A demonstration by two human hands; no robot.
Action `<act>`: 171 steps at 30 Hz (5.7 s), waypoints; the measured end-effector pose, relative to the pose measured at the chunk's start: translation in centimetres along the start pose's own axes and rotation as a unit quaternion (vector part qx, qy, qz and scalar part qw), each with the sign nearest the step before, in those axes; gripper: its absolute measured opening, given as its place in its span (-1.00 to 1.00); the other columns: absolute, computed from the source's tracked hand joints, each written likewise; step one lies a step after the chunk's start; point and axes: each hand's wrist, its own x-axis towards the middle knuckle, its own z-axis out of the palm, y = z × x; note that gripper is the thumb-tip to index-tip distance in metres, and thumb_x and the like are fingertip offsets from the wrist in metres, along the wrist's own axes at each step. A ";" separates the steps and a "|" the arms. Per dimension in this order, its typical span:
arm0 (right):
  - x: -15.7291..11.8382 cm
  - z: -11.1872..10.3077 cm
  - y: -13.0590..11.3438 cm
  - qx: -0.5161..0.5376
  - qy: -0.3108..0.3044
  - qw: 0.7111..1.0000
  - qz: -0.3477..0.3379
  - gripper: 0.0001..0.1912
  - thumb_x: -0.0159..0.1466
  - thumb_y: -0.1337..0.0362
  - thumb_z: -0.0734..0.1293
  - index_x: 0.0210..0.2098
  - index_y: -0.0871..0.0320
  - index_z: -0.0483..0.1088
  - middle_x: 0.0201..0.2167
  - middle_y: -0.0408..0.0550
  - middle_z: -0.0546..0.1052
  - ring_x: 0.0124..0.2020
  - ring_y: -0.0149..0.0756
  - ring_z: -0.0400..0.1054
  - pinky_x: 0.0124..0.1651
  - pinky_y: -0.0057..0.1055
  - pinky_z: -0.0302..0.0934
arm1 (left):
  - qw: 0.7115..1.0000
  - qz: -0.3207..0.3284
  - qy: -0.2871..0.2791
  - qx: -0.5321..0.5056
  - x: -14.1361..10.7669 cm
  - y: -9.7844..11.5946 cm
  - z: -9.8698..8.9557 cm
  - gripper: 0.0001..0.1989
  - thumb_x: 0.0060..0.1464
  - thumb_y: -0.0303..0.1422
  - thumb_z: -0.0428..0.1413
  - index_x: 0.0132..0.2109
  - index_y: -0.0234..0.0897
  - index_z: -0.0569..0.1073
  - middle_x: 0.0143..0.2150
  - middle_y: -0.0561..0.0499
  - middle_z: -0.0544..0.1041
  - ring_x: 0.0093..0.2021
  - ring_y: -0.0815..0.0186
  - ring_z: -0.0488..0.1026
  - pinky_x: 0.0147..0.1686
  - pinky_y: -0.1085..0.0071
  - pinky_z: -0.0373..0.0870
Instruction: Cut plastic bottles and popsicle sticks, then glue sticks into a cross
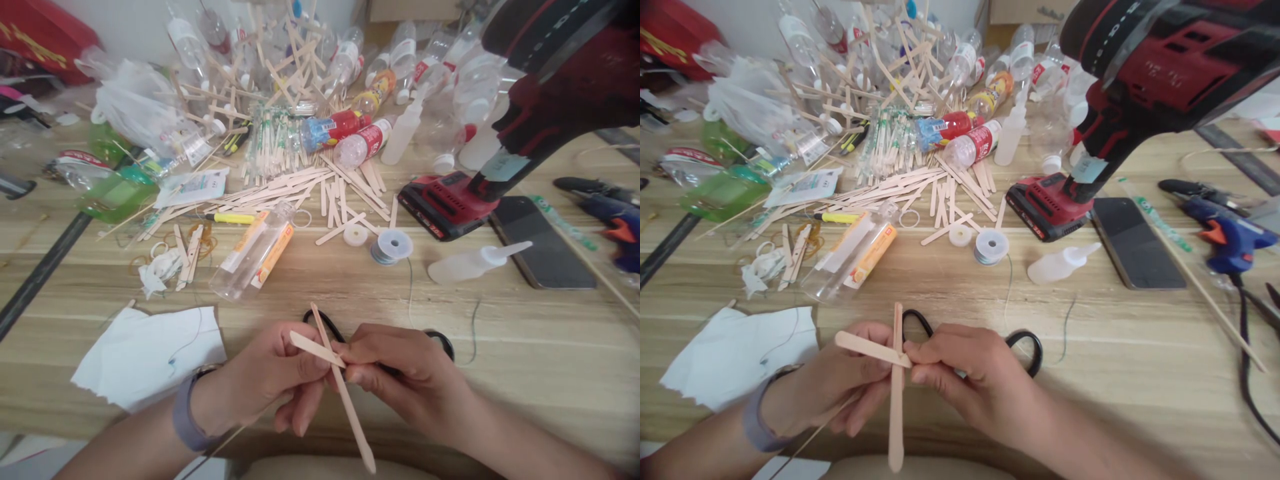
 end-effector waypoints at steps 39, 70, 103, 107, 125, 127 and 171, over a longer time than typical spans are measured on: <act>-0.4 -0.4 1.3 0.075 -0.054 0.996 -0.003 -0.50 0.38 0.41 0.29 0.21 -0.22 0.34 -0.40 -0.15 0.41 -0.41 -0.41 0.28 -0.38 -0.48 0.21 | 0.998 0.025 -0.013 0.062 0.4 -0.4 0.0 -0.58 0.13 0.01 0.16 -0.30 -0.32 0.46 -0.75 0.23 0.31 -0.81 0.56 0.01 -0.78 0.59 -0.05; 0.3 -0.9 1.4 0.077 0.078 0.987 0.114 -0.68 0.30 0.04 0.38 -0.02 0.01 0.54 -0.18 -0.03 0.56 -0.14 -0.26 0.45 -0.05 -0.32 0.33 | 0.998 0.055 -0.015 0.036 0.1 -0.4 -0.3 -0.58 0.12 0.00 0.18 -0.34 -0.33 0.45 -0.72 0.16 0.35 -0.80 0.53 0.11 -0.80 0.59 -0.06; -0.5 -0.9 0.0 0.182 0.061 0.980 0.058 -0.65 0.29 0.03 0.39 -0.05 0.11 0.53 -0.46 -0.15 0.50 -0.45 -0.42 0.35 -0.39 -0.49 0.25 | 0.991 0.073 0.082 0.071 -0.7 0.3 2.6 -0.58 0.01 0.00 0.26 -0.32 -0.30 0.42 -0.72 0.20 0.30 -0.76 0.56 0.01 -0.76 0.56 -0.20; -0.4 -0.7 0.3 0.169 0.059 0.980 0.083 -0.72 0.27 0.08 0.42 -0.16 0.14 0.53 -0.46 -0.12 0.54 -0.45 -0.41 0.38 -0.41 -0.49 0.26 | 0.990 0.085 0.077 0.077 -0.1 0.0 1.9 -0.57 0.07 0.02 0.20 -0.36 -0.30 0.40 -0.73 0.19 0.28 -0.77 0.56 -0.05 -0.75 0.53 -0.21; -0.1 -0.6 1.0 0.068 0.005 0.998 0.008 -0.89 0.37 0.28 0.33 -0.28 0.12 0.48 -0.41 -0.09 0.51 -0.39 -0.41 0.41 -0.33 -0.48 0.28 | 1.000 0.014 0.016 -0.013 0.5 -1.0 0.2 -0.55 0.01 0.03 0.25 -0.31 -0.30 0.40 -0.74 0.21 0.29 -0.78 0.54 0.01 -0.76 0.55 -0.16; 0.1 -0.7 0.9 0.063 -0.001 0.998 0.003 -0.88 0.37 0.28 0.33 -0.30 0.13 0.47 -0.41 -0.09 0.52 -0.40 -0.42 0.40 -0.34 -0.49 0.27 | 1.000 0.010 0.009 -0.022 0.4 -1.0 0.2 -0.56 0.01 0.02 0.25 -0.32 -0.29 0.39 -0.74 0.21 0.29 -0.78 0.55 0.00 -0.77 0.55 -0.17; -0.1 -0.4 1.6 0.045 0.025 0.999 -0.017 -0.91 0.39 0.28 0.30 -0.19 0.08 0.47 -0.40 -0.10 0.50 -0.38 -0.39 0.41 -0.33 -0.47 0.28 | 0.997 0.055 -0.011 -0.044 0.7 -1.1 -0.1 -0.65 0.12 -0.08 0.21 -0.31 -0.31 0.44 -0.70 0.18 0.31 -0.74 0.53 0.02 -0.73 0.52 -0.14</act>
